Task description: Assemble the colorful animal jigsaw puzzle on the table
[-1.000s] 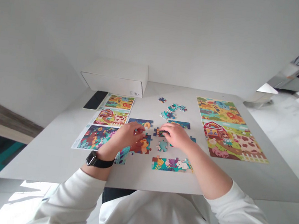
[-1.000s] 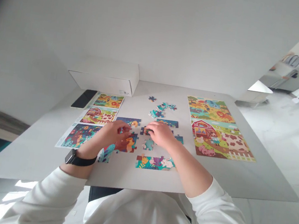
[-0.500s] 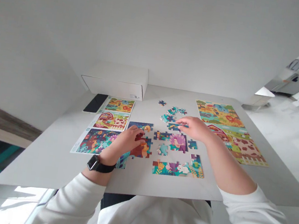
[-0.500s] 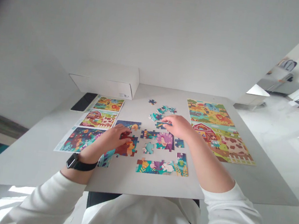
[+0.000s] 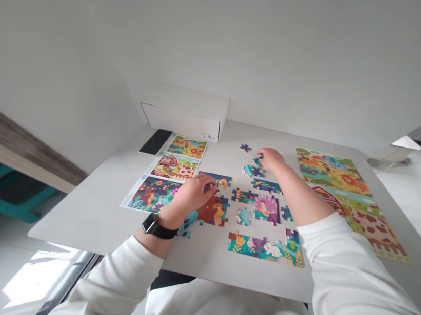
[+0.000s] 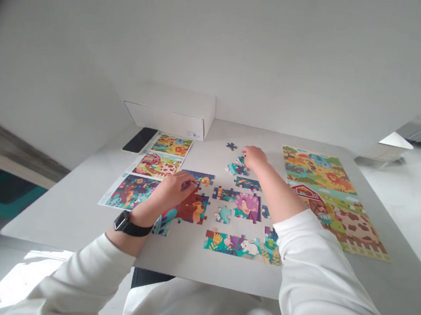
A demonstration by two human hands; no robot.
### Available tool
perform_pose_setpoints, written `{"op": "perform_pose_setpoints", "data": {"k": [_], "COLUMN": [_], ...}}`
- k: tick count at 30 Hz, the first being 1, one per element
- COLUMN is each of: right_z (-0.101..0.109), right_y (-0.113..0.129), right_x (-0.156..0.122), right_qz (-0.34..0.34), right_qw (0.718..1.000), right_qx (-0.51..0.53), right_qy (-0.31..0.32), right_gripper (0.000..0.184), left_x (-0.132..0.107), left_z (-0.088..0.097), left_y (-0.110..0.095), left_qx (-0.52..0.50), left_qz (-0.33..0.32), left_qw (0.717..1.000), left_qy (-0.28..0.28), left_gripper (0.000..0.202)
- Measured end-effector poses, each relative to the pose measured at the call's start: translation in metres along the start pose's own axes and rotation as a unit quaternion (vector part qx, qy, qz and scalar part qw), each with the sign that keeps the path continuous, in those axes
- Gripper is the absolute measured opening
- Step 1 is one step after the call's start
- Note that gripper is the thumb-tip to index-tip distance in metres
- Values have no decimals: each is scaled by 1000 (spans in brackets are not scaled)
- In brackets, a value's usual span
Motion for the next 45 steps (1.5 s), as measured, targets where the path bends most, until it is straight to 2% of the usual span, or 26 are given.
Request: {"op": "perform_pose_setpoints", "data": {"k": [4, 7, 11, 15, 18, 21, 24, 26, 28, 32, 35, 40, 45], "right_z": [2, 4, -2, -7, -2, 8, 18, 21, 20, 4, -10, -24, -28], "right_y": [-4, -4, 4, 11, 10, 7, 2, 2, 5, 18, 28, 37, 33], "right_x": [10, 7, -3, -11, -16, -27, -53, -79, -107, -155, -174, -181, -182], "right_qz": [27, 74, 135, 111, 73, 47, 39, 42, 47, 47, 47, 71, 73], "right_qw": [999, 995, 987, 991, 986, 947, 883, 854, 839, 831, 827, 841, 845], "right_qx": [25, 49, 27, 40, 138, 309, 455, 506, 528, 539, 540, 517, 516], "right_qy": [7, 45, 85, 66, 59, 77, 105, 115, 121, 129, 146, 144, 120], "right_gripper": [42, 33, 39, 40, 26, 19, 31, 38, 42, 41, 39, 35, 41], "left_x": [0, -1, -1, 0, 1, 3, 3, 3, 1, -1, -1, 2, 3], "left_z": [5, 5, 4, 5, 7, 8, 8, 7, 4, -6, -12, -18, -22], "left_y": [-4, -6, -7, -9, -9, -10, -13, -18, -25, -44, -51, -46, -41], "left_qx": [-5, -16, -22, -30, -33, -43, -73, -119, -191, -341, -389, -390, -380], "left_qz": [-4, -7, -17, -8, 5, 4, 10, 31, 52, 33, 20, 23, 13], "left_qw": [1000, 1000, 999, 999, 999, 999, 997, 992, 980, 939, 919, 916, 920], "left_qy": [-15, -20, -20, -17, -21, -23, -25, -15, 2, 32, 53, 87, 92], "left_gripper": [19, 19, 20, 19, 20, 20, 20, 24, 34, 51, 54, 46, 39]}}
Point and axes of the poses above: each hand's wrist, its own x-axis towards the middle knuckle, its own z-axis out of the back of the hand, y = z × x, the point moved 1 cm from there along x, towards the middle knuckle, and after that the axes turned 6 degrees about -z, right-handed, at the moved point
